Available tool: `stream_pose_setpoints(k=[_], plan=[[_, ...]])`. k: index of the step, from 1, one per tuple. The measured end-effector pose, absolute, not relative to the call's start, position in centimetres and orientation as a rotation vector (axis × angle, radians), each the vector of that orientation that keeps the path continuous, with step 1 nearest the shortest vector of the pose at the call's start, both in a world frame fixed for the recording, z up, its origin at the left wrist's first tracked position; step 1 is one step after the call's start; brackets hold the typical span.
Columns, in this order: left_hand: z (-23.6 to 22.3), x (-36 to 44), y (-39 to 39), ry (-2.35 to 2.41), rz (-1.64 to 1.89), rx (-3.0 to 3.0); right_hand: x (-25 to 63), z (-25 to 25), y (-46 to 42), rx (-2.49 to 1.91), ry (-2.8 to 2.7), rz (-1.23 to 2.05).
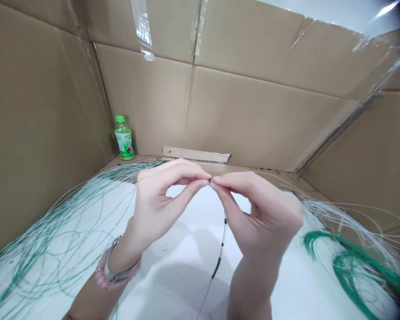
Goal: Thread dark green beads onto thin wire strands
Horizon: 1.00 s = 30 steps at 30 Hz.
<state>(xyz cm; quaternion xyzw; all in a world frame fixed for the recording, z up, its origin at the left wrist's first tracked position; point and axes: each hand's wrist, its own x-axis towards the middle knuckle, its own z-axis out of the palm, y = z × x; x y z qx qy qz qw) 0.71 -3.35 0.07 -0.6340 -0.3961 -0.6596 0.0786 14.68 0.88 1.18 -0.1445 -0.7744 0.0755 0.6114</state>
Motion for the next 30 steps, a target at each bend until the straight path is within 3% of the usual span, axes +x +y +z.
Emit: stream_pose_setpoints(k=[17,24,30], plan=[[-0.4,0.7,-2.2,-1.162,-1.868,-1.833,14.2,1.1,2.2,-0.403,-1.852,0.576],[-0.6,0.0,-1.1,-1.191,-1.935,-1.768,15.8,1.2,3.6,-0.614,-2.249,0.756],[-0.9,0.1,-0.2,-1.225,-2.091,-1.923,15.2,1.0,4.3,-0.545,-2.068,0.801]])
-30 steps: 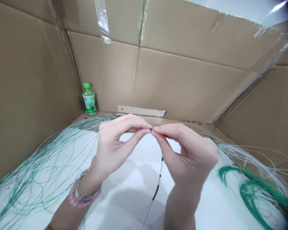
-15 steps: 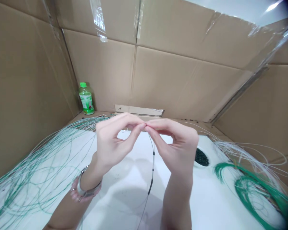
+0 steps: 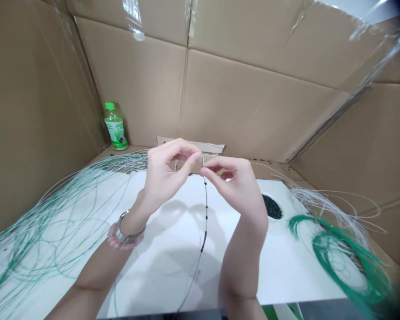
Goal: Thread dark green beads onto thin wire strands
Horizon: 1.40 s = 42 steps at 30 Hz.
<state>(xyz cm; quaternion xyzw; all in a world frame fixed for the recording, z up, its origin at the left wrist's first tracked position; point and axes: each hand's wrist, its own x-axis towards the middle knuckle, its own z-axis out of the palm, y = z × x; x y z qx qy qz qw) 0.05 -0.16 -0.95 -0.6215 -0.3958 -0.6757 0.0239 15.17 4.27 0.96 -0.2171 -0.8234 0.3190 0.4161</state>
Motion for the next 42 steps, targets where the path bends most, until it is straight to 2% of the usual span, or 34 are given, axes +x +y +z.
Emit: stream_pose_setpoints(k=[3,6,8,11,14,19,27,32,36,42], plan=[[-1.9,-0.3,1.6,-1.310,-2.358,-2.040,14.6,0.4,5.3,-0.526,-1.845,0.936],[-4.3,-0.5,3.0,-1.686,-2.533,-2.423,14.5,-0.4,6.9,-0.542,-1.586,0.944],[-6.6,-0.2,2.8,-1.933,-2.355,-2.807,14.9,-1.1,8.0,-0.557,-1.431,0.948],[-10.3,0.6,0.9,-2.188,-1.880,-3.348,16.0,-2.1,9.6,-0.586,-1.240,0.973],[-13.0,1.1,-1.6,-2.390,-1.548,-3.536,17.5,-3.2,10.7,-0.622,-1.087,0.989],[-13.7,0.0,-4.0,-2.513,-1.268,-3.541,21.0,-6.7,10.9,-0.754,-0.992,1.036],[-13.4,-4.7,-6.1,-2.683,-1.124,-2.814,28.4,-16.2,6.5,-1.129,-1.298,1.199],[-14.7,-5.1,-7.5,-2.624,-0.975,-2.691,31.9,-16.7,4.1,-1.254,-1.593,0.919],[-15.9,-4.5,-7.9,-2.606,-0.911,-2.715,28.1,-15.0,2.0,-1.156,-1.845,0.621],[-16.6,-4.7,-8.1,-2.589,-0.909,-2.731,14.4,-16.6,-1.8,-0.709,-2.455,0.613]])
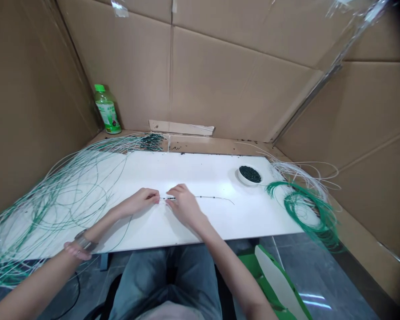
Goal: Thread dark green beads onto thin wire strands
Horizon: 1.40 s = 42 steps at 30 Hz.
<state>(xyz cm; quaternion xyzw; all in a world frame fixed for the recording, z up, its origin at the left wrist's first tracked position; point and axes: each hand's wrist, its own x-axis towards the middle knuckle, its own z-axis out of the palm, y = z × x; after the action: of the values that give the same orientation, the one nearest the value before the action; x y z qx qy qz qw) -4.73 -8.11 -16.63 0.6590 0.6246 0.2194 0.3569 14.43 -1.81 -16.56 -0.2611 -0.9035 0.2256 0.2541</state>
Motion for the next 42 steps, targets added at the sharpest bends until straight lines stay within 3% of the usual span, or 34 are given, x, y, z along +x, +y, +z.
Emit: stream_pose_setpoints(k=[7,21,33,42], plan=[[-16.8,-5.1,-8.5,1.644,0.547,1.712,11.4,-18.7,-1.3,-0.661,-2.680,0.565],[-17.9,-7.7,-9.1,1.670,0.438,1.727,17.6,-19.8,0.2,-0.829,-2.674,0.357],[-18.6,-9.2,-8.9,1.697,0.423,1.704,21.1,-20.1,0.6,-0.948,-2.547,0.362],[-18.8,-10.0,-8.9,1.767,0.409,1.633,27.0,-17.5,1.4,-1.118,-2.409,0.396]])
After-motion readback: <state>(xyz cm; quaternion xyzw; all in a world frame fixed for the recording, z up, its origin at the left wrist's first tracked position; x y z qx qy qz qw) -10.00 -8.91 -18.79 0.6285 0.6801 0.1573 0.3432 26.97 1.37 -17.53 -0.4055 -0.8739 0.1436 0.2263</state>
